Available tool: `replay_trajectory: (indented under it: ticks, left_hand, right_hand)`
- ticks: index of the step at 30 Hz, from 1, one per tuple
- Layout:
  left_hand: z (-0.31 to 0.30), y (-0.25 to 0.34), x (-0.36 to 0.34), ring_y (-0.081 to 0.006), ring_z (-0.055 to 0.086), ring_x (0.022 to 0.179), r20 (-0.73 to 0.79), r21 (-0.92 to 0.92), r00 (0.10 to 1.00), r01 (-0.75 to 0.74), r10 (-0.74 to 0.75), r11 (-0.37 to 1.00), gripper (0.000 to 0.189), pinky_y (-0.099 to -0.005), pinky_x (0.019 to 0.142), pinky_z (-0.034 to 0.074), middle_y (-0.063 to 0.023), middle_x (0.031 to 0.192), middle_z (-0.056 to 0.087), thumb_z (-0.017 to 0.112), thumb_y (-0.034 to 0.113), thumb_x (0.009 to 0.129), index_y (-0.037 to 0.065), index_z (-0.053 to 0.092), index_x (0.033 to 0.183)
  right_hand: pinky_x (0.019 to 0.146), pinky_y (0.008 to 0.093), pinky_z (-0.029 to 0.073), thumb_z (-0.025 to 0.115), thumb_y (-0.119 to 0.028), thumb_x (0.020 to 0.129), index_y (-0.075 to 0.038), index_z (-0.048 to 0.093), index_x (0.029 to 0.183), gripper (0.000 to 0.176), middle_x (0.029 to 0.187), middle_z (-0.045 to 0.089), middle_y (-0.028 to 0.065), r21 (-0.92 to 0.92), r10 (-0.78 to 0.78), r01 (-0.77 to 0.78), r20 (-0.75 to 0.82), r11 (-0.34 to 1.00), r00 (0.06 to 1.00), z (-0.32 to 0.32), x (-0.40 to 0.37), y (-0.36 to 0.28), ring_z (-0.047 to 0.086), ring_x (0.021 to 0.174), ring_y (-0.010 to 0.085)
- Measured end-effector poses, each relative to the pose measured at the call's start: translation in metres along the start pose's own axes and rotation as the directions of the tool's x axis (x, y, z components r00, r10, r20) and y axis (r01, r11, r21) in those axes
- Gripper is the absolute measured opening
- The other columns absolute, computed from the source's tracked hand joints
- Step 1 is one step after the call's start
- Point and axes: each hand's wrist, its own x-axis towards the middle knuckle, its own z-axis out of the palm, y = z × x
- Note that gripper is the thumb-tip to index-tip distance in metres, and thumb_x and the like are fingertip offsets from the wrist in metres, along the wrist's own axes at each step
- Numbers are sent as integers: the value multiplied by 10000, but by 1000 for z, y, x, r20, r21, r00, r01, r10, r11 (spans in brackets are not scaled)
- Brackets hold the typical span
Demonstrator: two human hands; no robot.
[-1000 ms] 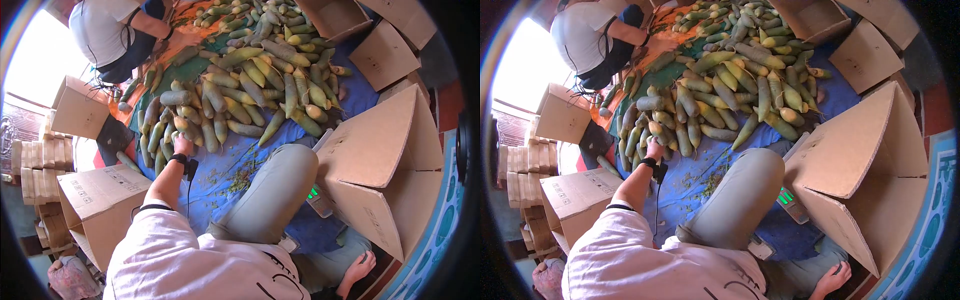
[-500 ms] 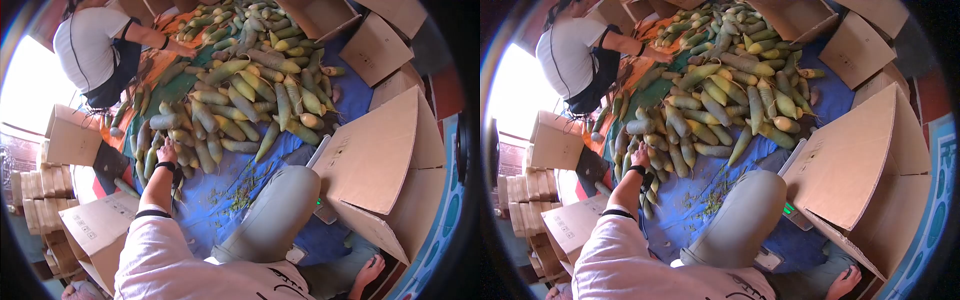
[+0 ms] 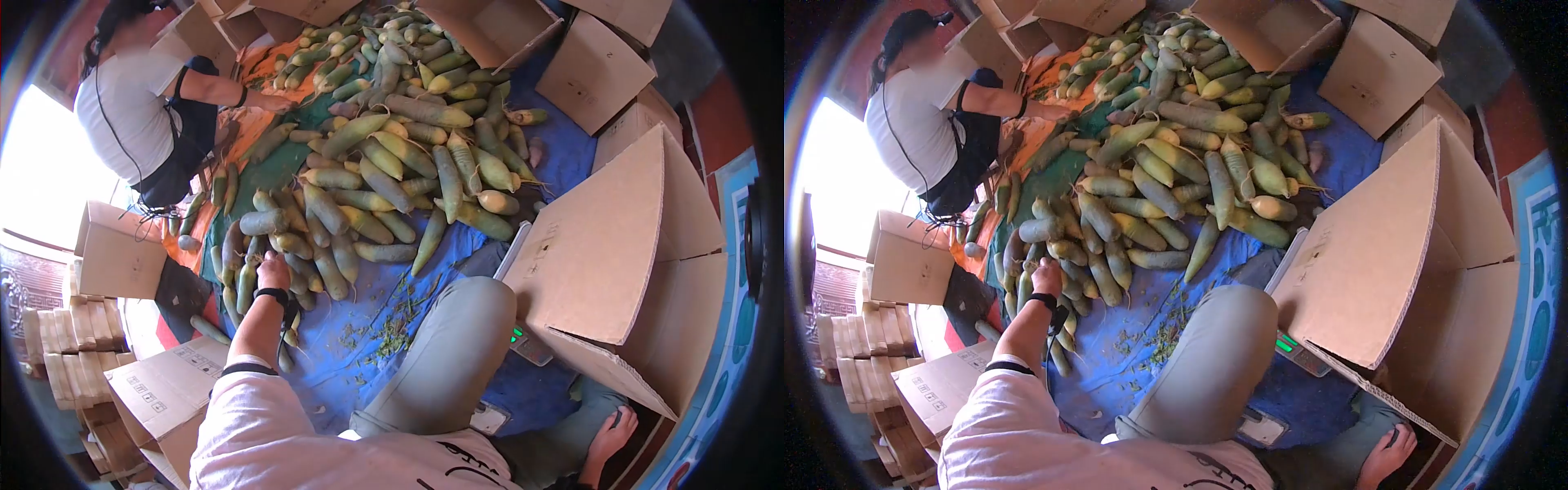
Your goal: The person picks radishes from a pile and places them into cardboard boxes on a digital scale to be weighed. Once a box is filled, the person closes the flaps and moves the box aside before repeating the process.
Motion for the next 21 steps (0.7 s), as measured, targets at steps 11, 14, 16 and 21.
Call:
replay_trajectory:
  ticks: [11,14,16,21]
  left_hand:
    - [35,-16,-70,-228,645,906,273,-7,960,71,-67,997,229,-344,725,520,-73,983,664,522,234,817,122,676,943]
    - [38,-6,-101,-266,651,860,398,-161,916,113,-40,981,224,-370,735,524,-102,912,675,607,243,750,84,685,888]
    - [31,6,-115,-259,652,847,494,-227,870,134,-4,965,245,-357,733,523,-120,899,674,649,254,723,57,685,864]
    - [69,30,-122,-242,663,811,593,-182,770,-158,237,970,147,-365,696,528,-104,803,679,656,165,659,83,711,768]
  right_hand:
    - [843,439,369,516,-61,779,14,516,938,176,990,514,181,82,58,-55,-44,995,997,-2,-7,-4,466,966,367]
    - [845,439,373,518,-57,771,11,514,936,179,994,515,179,103,54,-48,-64,994,996,-2,-9,-3,468,970,365]
    - [847,439,374,519,-57,767,10,513,935,181,996,516,178,113,50,-41,-83,993,995,-1,-10,-2,469,971,363]
    - [848,435,379,519,-58,761,14,518,914,169,1000,526,174,133,61,-45,-116,990,991,-2,-13,-2,475,968,362]
